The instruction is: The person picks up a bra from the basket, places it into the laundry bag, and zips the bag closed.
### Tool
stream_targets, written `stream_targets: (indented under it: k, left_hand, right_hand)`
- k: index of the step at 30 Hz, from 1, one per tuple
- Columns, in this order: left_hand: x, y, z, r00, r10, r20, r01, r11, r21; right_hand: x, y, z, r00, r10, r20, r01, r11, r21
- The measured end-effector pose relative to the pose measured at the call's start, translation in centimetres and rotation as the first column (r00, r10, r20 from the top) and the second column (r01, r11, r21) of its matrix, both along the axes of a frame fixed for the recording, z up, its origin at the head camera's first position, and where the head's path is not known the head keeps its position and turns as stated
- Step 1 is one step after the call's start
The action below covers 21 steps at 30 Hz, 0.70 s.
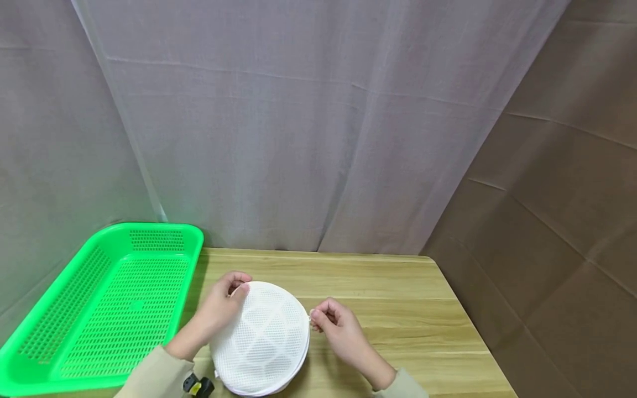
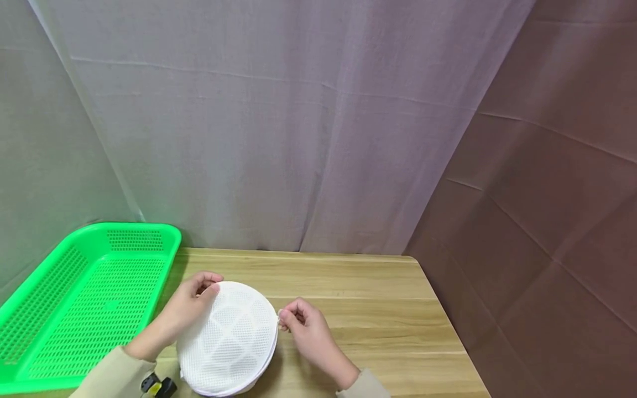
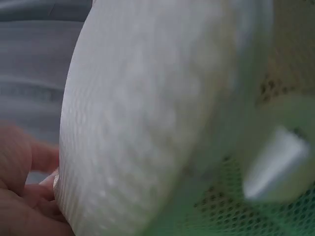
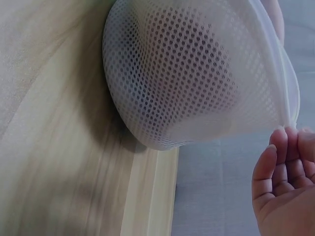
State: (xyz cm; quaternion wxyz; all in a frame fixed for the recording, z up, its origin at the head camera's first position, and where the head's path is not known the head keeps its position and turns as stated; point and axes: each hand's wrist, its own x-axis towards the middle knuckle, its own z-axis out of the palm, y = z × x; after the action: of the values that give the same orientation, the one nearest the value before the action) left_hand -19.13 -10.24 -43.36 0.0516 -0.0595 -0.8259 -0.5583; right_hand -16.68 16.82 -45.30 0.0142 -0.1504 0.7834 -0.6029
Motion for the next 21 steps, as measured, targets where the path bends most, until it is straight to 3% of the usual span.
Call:
stream_targets:
  k: [5,9,15,21]
  left_hand:
    - [0.3,0.7,0.5,0.997,-0.079,-0.011,0.077,0.988,-0.135]
    - [0.8,1.3,0.8,0.992,-0.119,-0.033,0.108,0.967,-0.231]
    - [1.4,2.0,1.0,0.986,-0.135,-0.098,0.100,0.947,-0.305]
    - [1.9,2.7,0.9,0.973,-0.190,-0.133,0.139,0.937,-0.320]
  right_hand:
    - [-0.1,-0.1,0.3,1.000,-0.009,0.024,0.009,1.000,-0.019]
    - [0.5,-0.5,1.7,1.000,0.007,0.003,-0.007,1.000,0.001]
    - [1.1,-0.8,3.2,0.999,0.012,-0.037,-0.010,0.999,0.040]
    - [0.8,-0.9,3.8,0.998,-0.032,-0.050,0.035,0.997,0.062]
